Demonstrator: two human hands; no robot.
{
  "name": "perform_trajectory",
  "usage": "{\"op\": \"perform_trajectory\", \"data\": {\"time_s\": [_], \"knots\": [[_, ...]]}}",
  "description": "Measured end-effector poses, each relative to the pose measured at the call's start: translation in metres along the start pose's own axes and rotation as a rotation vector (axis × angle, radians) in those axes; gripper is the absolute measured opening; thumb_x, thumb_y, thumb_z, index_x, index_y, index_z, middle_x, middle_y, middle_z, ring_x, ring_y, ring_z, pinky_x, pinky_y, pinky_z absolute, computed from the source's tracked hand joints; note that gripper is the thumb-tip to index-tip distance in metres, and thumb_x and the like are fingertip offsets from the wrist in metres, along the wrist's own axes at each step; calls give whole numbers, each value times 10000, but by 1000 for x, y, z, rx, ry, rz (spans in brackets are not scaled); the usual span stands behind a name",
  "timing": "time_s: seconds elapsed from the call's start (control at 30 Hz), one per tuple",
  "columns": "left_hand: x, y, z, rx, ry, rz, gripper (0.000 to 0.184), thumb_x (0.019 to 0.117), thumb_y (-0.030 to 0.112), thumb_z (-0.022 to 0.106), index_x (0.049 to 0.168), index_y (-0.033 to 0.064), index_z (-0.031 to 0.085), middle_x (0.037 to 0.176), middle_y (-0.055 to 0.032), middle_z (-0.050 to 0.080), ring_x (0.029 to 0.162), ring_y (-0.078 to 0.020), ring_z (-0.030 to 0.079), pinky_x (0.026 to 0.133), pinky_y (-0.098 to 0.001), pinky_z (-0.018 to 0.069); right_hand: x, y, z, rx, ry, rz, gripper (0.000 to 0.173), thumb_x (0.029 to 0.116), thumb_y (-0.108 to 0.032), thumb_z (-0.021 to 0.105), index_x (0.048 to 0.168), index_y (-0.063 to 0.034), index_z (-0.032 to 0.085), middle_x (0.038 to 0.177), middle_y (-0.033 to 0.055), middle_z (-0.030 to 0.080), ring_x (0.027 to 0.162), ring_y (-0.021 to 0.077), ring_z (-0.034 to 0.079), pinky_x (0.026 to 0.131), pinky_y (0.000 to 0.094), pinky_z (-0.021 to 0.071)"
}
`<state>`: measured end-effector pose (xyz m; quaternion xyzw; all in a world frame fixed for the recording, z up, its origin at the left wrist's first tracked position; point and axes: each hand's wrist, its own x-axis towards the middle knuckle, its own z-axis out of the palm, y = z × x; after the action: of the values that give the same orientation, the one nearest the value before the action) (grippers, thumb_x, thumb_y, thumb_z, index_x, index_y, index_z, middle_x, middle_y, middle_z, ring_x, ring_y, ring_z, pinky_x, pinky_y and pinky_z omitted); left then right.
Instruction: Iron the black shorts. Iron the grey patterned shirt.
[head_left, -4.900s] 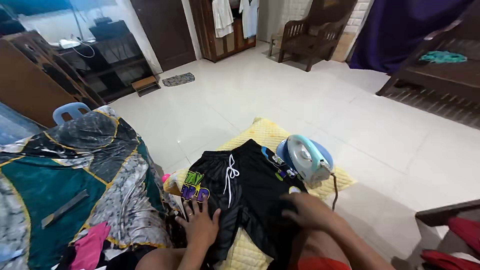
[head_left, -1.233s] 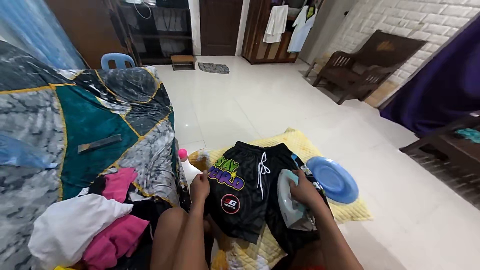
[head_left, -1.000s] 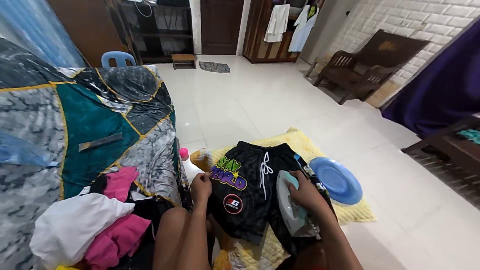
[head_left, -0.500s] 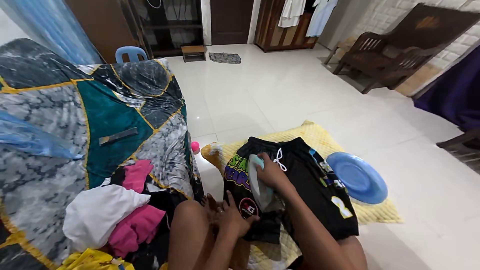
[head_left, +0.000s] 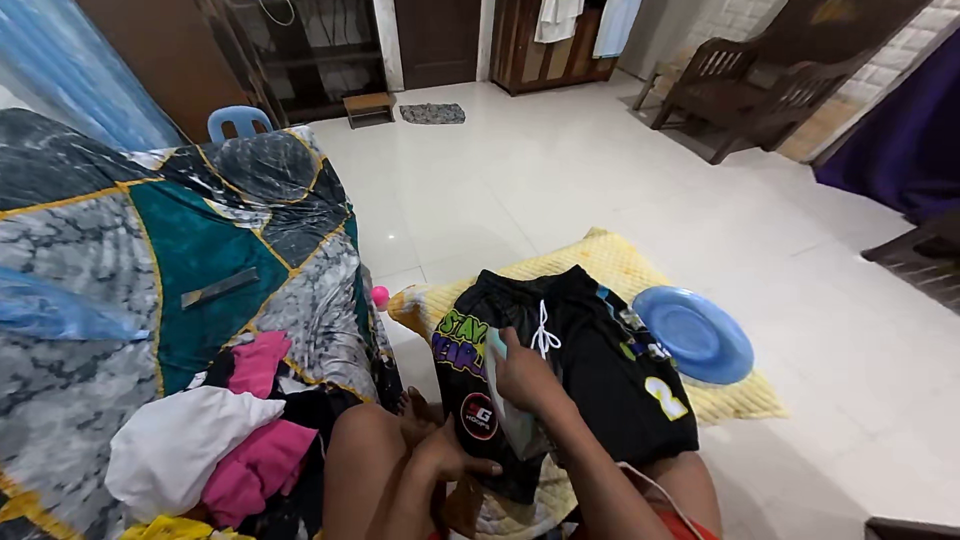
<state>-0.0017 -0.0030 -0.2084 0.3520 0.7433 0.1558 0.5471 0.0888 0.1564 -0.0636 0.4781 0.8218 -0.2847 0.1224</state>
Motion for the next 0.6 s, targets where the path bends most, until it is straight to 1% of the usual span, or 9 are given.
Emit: {"op": "perform_trajectory", "data": {"time_s": [0.07, 0.2, 0.3, 0.37, 0.43, 0.5, 0.53, 0.6], "knots": [[0, 3, -4, 32, -28, 3, 1305, 533, 667, 923, 1576, 170, 318, 1382, -103, 628, 1289, -244, 603, 1102, -528, 481, 3, -2, -1, 28, -4, 8, 598, 1026, -267, 520, 1573, -169, 299, 1064, 186, 712, 961, 369, 724, 824, 570, 586], [-5, 11, -10, 76, -41, 12, 1232, 541, 611, 942, 1538, 149, 385, 1356, -89, 646, 1271, -222, 614, 1105, -509, 484, 38, -10, -13, 111, 47, -2, 640, 1000, -248, 547, 1583, -159, 298, 1118, 203, 707, 1003, 380, 720, 843, 588, 583], [-6, 9, -8, 60, -41, 14, 1247, 547, 581, 953, 1554, 141, 362, 1381, -95, 630, 1290, -225, 600, 1116, -503, 474, 60, -18, -20, 100, 62, -29, 647, 987, -234, 560, 1575, -146, 303, 1155, 203, 699, 1042, 372, 712, 871, 577, 576], [-6, 8, -8, 50, -47, 9, 1261, 544, 571, 957, 1563, 147, 347, 1388, -95, 625, 1297, -223, 596, 1119, -496, 473, 63, -21, -20, 90, 61, -25, 658, 985, -232, 564, 1576, -141, 292, 1158, 202, 699, 1046, 370, 712, 871, 572, 579], [-7, 8, -8, 27, -59, 16, 1259, 546, 533, 973, 1568, 163, 338, 1393, -92, 622, 1301, -220, 592, 1121, -492, 469, 54, -21, -16, 77, 51, -1, 681, 984, -245, 567, 1584, -137, 264, 1139, 202, 700, 1033, 373, 714, 862, 572, 579], [-5, 6, -8, -2, -65, 43, 1240, 543, 496, 984, 1557, 174, 347, 1388, -76, 624, 1292, -200, 597, 1116, -472, 480, 33, -22, -7, 70, 42, 34, 705, 978, -249, 580, 1592, -133, 254, 1111, 210, 703, 1015, 386, 715, 849, 585, 579], [-4, 5, -8, -5, -68, 55, 1231, 541, 492, 987, 1550, 174, 356, 1385, -72, 624, 1289, -195, 597, 1115, -464, 481, 19, -23, -1, 68, 38, 49, 716, 966, -241, 585, 1592, -137, 254, 1086, 205, 708, 994, 385, 719, 833, 586, 583], [-1, 3, -9, 12, -72, 72, 1216, 534, 499, 984, 1535, 157, 385, 1367, -84, 634, 1276, -212, 605, 1108, -481, 484, -2, -24, 9, 85, 20, 64, 708, 971, -233, 577, 1594, -147, 253, 1051, 190, 714, 958, 376, 727, 807, 581, 590]]}}
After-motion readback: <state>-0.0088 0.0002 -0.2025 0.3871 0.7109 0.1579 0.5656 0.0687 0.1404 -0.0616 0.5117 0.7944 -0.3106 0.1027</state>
